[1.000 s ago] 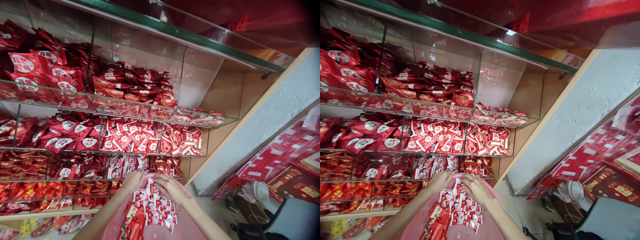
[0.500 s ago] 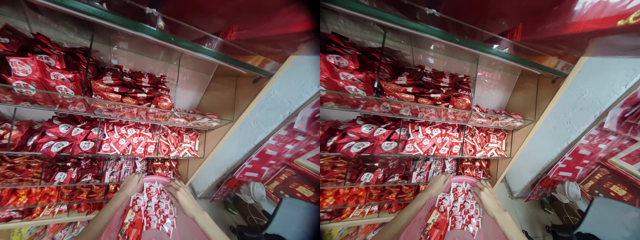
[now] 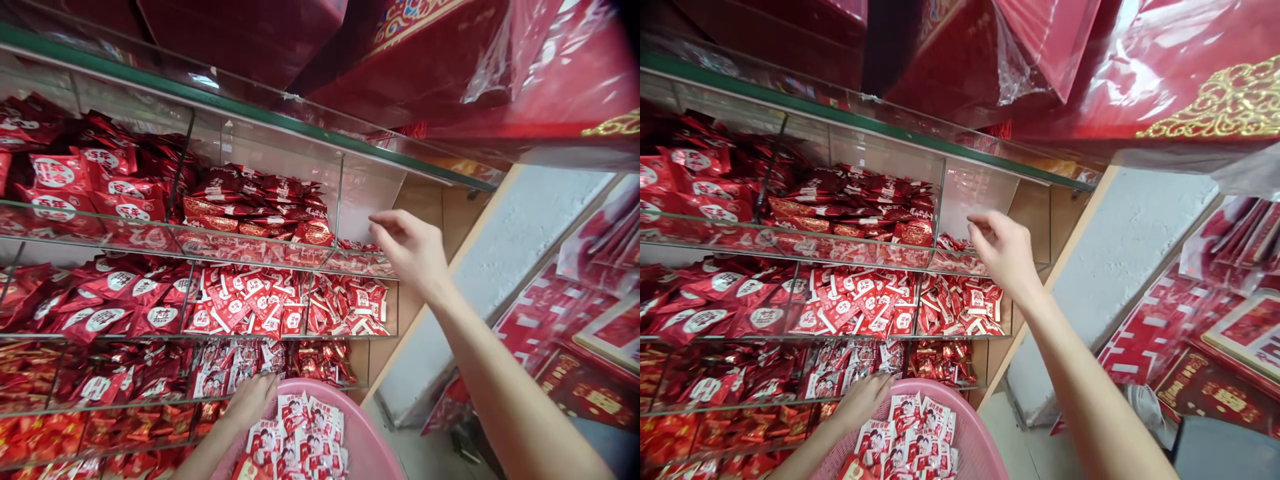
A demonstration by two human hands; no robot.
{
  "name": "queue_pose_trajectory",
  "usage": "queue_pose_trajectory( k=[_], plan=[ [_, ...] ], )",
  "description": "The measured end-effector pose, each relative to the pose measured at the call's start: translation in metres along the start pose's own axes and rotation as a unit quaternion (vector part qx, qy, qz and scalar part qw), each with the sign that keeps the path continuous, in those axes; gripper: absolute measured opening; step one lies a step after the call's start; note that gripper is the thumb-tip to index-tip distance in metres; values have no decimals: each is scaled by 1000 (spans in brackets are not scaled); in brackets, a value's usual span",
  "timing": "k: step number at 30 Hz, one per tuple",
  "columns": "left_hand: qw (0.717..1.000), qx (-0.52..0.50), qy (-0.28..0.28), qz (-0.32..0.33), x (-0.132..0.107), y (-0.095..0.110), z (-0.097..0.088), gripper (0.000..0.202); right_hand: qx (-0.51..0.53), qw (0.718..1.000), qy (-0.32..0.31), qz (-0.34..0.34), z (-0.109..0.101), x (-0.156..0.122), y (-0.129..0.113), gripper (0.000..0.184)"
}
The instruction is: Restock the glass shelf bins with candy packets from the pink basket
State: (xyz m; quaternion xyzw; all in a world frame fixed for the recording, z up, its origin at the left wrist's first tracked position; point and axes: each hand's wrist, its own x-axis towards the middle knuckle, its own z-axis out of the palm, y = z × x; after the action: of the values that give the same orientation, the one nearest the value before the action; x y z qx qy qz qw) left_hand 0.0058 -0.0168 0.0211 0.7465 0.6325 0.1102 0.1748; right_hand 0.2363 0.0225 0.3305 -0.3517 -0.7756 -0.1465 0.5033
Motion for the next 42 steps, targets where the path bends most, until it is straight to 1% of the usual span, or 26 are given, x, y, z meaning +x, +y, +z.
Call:
queue_pose_trajectory(
  k=[1, 3, 5, 7, 8, 10, 15, 17, 19, 24, 26, 28, 30, 31, 32, 34, 35, 36, 37, 38, 39, 40, 42],
  plan=[
    [1000, -1, 8, 9, 0, -1, 1, 44, 8, 998, -54, 20, 7, 16, 9, 18],
    [999, -5, 20, 25, 1, -3, 3, 45, 17, 983, -174, 64, 25, 39, 28, 23],
    [999, -12, 24, 25, 1, -5, 5, 45, 16, 955, -275, 109, 44, 51, 45, 25],
    [999, -24, 29, 28, 2, -6, 7, 46, 22, 927, -344, 147, 56, 54, 57, 20],
    [999, -30, 32, 30, 2, -6, 7, 46, 32, 917, -365, 157, 60, 53, 61, 19],
    [998, -37, 32, 29, 1, -6, 7, 47, 67, 907, -383, 163, 62, 49, 66, 23],
    [999, -31, 25, 16, 0, -3, 4, 45, 136, 895, -385, 180, 58, 44, 71, 27],
    [999, -32, 26, 18, 0, -3, 4, 45, 144, 894, -374, 201, 57, 44, 71, 27],
    [999, -36, 28, 24, 0, -4, 5, 44, 148, 899, -346, 223, 56, 43, 70, 28],
    [998, -41, 43, 37, 2, -8, 10, 45, 187, 926, -240, 223, 58, 40, 68, 29],
    [997, -40, 46, 40, 2, -9, 11, 45, 220, 930, -175, 237, 59, 43, 69, 31],
    [997, -37, 45, 41, 2, -9, 11, 47, 254, 934, -72, 241, 56, 47, 67, 32],
    [998, -32, 43, 39, 2, -8, 10, 48, 283, 935, 32, 213, 47, 49, 59, 32],
    [998, -29, 40, 37, 1, -8, 9, 49, 293, 934, 67, 193, 40, 47, 52, 31],
    [998, -26, 37, 33, 1, -7, 8, 49, 304, 933, 83, 177, 33, 42, 43, 30],
    [999, -17, 31, 27, 0, -6, 7, 49, 333, 924, 71, 172, 19, 22, 19, 28],
    [999, -12, 27, 27, 0, -6, 7, 48, 357, 914, 50, 188, 14, 6, 6, 27],
    [999, -7, 25, 30, 0, -5, 7, 49, 387, 895, 28, 217, 12, -13, -8, 26],
    [999, -3, 24, 35, 1, -6, 7, 50, 427, 866, 1, 259, 13, -35, -20, 27],
    [999, 0, 25, 39, 1, -6, 7, 50, 468, 827, -29, 310, 17, -58, -31, 28],
    [999, 4, 26, 42, 1, -6, 8, 51, 507, 777, -62, 367, 24, -83, -40, 29],
    [999, 6, 28, 43, 2, -7, 9, 50, 546, 716, -95, 425, 33, -107, -46, 30],
    [999, 10, 28, 43, 3, -8, 11, 49, 598, 588, -127, 530, 53, -151, -53, 30]
  ],
)
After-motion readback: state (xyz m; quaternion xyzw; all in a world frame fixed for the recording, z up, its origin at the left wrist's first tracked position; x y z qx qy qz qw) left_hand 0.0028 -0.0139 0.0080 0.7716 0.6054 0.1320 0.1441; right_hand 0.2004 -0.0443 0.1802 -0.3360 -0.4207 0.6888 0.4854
